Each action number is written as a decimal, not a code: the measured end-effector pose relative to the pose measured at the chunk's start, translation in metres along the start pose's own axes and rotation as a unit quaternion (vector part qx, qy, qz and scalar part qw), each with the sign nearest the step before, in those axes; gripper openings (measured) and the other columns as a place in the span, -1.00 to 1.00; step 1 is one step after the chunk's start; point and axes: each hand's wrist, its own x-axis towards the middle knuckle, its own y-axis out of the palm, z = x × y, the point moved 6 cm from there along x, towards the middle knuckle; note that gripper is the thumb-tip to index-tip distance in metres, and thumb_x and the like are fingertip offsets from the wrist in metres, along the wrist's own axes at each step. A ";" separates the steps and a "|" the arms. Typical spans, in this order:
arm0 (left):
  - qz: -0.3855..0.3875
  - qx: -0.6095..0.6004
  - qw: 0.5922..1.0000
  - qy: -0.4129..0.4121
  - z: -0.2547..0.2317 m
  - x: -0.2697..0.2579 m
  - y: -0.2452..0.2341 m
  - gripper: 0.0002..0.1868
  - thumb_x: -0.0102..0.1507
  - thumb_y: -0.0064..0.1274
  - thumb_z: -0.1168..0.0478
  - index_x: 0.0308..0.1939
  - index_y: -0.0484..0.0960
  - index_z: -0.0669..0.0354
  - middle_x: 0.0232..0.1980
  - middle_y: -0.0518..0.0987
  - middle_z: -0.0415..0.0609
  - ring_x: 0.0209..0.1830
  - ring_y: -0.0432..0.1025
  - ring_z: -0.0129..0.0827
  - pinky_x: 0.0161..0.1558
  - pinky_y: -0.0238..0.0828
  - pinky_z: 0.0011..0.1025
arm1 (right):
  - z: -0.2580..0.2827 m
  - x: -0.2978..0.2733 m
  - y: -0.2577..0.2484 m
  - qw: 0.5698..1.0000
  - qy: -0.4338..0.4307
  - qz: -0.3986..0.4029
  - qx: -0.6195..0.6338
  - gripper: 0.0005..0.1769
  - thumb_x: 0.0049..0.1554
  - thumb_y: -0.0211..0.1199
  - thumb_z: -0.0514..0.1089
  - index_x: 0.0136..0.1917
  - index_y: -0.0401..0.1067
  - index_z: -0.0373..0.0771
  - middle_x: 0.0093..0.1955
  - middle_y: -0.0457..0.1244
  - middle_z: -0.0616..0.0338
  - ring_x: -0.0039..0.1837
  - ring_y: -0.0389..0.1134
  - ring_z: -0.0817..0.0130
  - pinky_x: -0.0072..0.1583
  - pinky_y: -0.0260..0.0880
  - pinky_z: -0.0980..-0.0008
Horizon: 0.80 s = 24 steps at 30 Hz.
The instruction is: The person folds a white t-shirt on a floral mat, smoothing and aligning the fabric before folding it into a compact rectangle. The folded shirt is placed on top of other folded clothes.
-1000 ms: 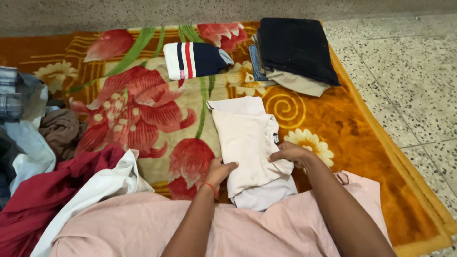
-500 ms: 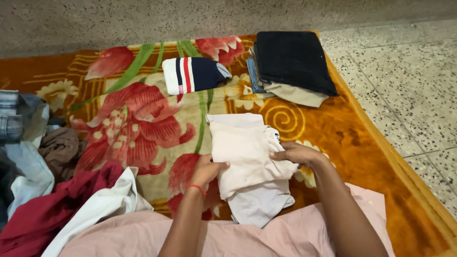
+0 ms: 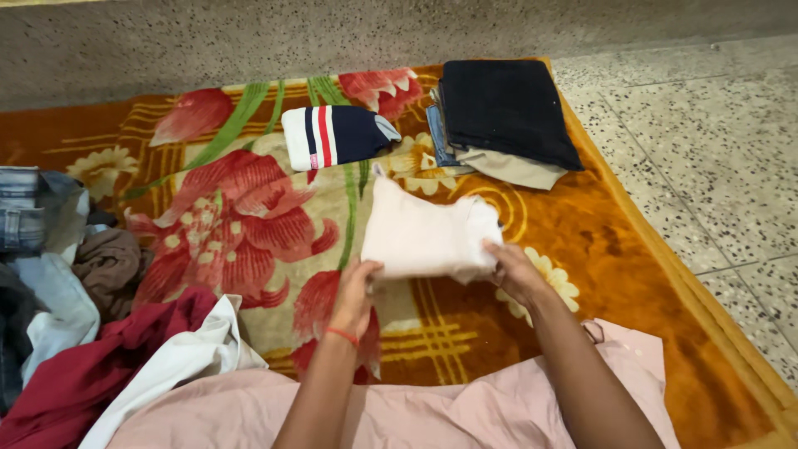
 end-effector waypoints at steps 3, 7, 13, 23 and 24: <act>-0.047 0.095 0.984 -0.142 0.046 -0.019 -0.023 -0.55 0.18 0.12 -0.01 0.10 0.60 0.06 -0.01 0.58 -0.18 -0.01 0.41 -0.35 -0.11 0.39 -0.24 | -0.020 -0.006 -0.015 0.965 0.117 -0.055 -0.227 -0.44 0.06 0.44 -0.04 0.20 0.46 -0.47 0.00 0.39 -0.11 -0.19 0.40 0.22 -0.21 0.39 0.20; -0.021 0.255 0.946 -0.198 0.061 -0.039 -0.033 -0.50 0.13 0.19 -0.08 -0.05 0.68 0.24 -0.15 0.66 0.06 -0.11 0.58 -0.16 -0.32 0.44 -0.35 | -0.035 -0.018 -0.015 0.866 0.230 -0.038 -0.443 -0.30 -0.06 0.48 0.03 0.26 0.43 -0.37 0.01 0.42 -0.08 -0.16 0.45 0.20 -0.17 0.49 0.19; -0.073 0.461 0.880 -0.090 0.012 -0.048 -0.022 -0.29 0.06 0.28 -0.12 0.15 0.53 0.23 0.18 0.54 0.25 0.17 0.48 0.01 0.05 0.40 -0.20 | 0.000 -0.013 0.001 0.846 0.010 -0.129 -0.518 0.02 -0.16 0.52 0.21 0.44 0.25 -0.25 0.27 0.32 -0.11 0.21 0.40 0.08 0.21 0.44 0.12; 0.078 0.802 0.586 0.087 -0.014 0.040 0.046 0.17 -0.09 0.45 -0.10 0.52 0.11 -0.22 0.67 -0.06 -0.14 0.66 -0.22 -0.16 0.39 -0.15 0.44 | -0.020 0.035 0.064 0.677 0.000 0.023 -0.735 0.28 -0.13 0.50 0.33 0.65 -0.13 0.05 0.72 -0.23 0.22 0.69 -0.19 0.15 0.50 -0.01 -0.15; 0.081 0.797 0.595 0.072 -0.012 0.045 0.043 0.16 -0.08 0.45 -0.09 0.52 0.12 -0.19 0.64 -0.01 -0.15 0.65 -0.20 -0.19 0.39 -0.13 0.42 | -0.018 0.035 0.066 0.679 0.009 0.022 -0.734 0.28 -0.15 0.52 0.32 0.64 -0.10 0.06 0.71 -0.20 0.23 0.68 -0.17 0.16 0.49 -0.01 -0.18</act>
